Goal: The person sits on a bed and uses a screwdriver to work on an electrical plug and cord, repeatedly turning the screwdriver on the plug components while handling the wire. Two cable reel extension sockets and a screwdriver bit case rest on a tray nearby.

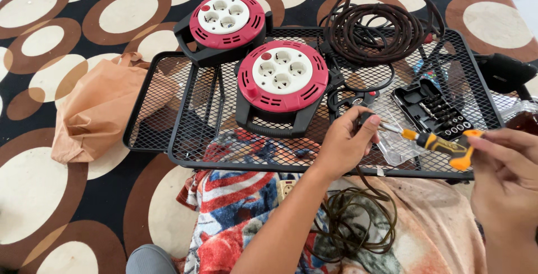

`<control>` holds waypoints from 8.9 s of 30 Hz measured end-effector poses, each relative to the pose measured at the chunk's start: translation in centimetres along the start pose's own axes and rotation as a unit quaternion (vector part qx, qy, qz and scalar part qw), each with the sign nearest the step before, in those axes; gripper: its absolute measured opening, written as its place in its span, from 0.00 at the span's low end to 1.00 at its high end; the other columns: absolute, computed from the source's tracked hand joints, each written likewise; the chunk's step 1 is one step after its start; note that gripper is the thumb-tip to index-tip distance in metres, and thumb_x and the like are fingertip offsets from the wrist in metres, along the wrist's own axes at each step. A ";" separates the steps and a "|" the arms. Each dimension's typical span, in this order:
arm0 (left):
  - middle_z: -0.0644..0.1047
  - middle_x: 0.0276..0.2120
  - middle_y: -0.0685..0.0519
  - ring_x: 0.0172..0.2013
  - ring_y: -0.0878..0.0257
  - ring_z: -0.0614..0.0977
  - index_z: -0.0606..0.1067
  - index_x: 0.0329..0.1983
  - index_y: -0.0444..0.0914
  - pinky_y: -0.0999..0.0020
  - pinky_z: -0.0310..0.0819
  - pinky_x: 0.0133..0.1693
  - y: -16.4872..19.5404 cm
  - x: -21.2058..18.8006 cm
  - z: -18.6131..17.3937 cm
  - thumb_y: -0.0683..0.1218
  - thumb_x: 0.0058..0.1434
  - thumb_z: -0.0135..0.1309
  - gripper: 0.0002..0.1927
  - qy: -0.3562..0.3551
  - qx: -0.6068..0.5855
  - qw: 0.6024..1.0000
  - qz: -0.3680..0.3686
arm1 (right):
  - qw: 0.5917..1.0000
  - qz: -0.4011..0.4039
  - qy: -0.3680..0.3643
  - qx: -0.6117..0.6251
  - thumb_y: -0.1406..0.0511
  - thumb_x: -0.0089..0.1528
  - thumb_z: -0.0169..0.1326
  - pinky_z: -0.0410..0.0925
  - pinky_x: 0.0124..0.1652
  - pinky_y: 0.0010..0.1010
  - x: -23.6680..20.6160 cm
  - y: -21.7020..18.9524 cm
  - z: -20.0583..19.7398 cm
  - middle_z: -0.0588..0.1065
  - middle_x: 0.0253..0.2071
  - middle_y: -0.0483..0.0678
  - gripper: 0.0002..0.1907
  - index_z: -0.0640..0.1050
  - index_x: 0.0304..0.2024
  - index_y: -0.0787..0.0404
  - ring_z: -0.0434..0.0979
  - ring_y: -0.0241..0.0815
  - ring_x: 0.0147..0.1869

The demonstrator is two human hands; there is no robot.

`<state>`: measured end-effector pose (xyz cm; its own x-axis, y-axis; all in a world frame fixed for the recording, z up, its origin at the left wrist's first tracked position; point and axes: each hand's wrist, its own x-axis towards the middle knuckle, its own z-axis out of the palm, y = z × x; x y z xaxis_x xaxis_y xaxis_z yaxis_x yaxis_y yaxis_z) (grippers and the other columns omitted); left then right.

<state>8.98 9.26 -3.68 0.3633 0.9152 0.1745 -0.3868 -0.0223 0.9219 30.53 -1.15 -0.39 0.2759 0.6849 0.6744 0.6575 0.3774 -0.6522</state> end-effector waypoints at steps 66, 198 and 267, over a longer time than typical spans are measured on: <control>0.77 0.26 0.56 0.25 0.72 0.72 0.75 0.46 0.33 0.73 0.66 0.28 3.0 -0.5 2.9 0.55 0.72 0.50 0.19 0.058 0.122 0.991 0.009 | 0.979 0.093 0.026 0.180 0.69 0.78 0.49 0.68 0.57 0.18 0.1 1.6 -0.5 0.73 0.53 0.45 0.08 0.71 0.58 0.67 0.73 0.29 0.54; 0.78 0.29 0.56 0.26 0.74 0.69 0.75 0.48 0.35 0.75 0.64 0.29 1.2 1.8 -0.4 0.54 0.76 0.46 0.18 0.011 0.087 0.996 -0.031 | 0.996 -0.019 0.001 0.082 0.75 0.72 0.57 0.66 0.41 0.15 1.4 -1.1 1.3 0.70 0.52 0.51 0.09 0.76 0.55 0.67 0.73 0.30 0.44; 0.81 0.37 0.51 0.23 0.74 0.69 0.70 0.61 0.35 0.79 0.67 0.27 2.5 1.3 0.1 0.48 0.77 0.41 0.17 -0.009 0.007 0.999 -0.036 | 0.986 -0.123 -0.109 -0.004 0.75 0.66 0.63 0.69 0.50 0.24 1.6 -1.9 0.0 0.80 0.48 0.53 0.09 0.76 0.46 0.66 0.78 0.42 0.49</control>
<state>8.56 10.38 -1.15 0.4057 0.9070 0.1129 -0.3461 0.0380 0.9374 29.72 -0.79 1.89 -0.0505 0.6913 0.7208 0.6914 0.5450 -0.4743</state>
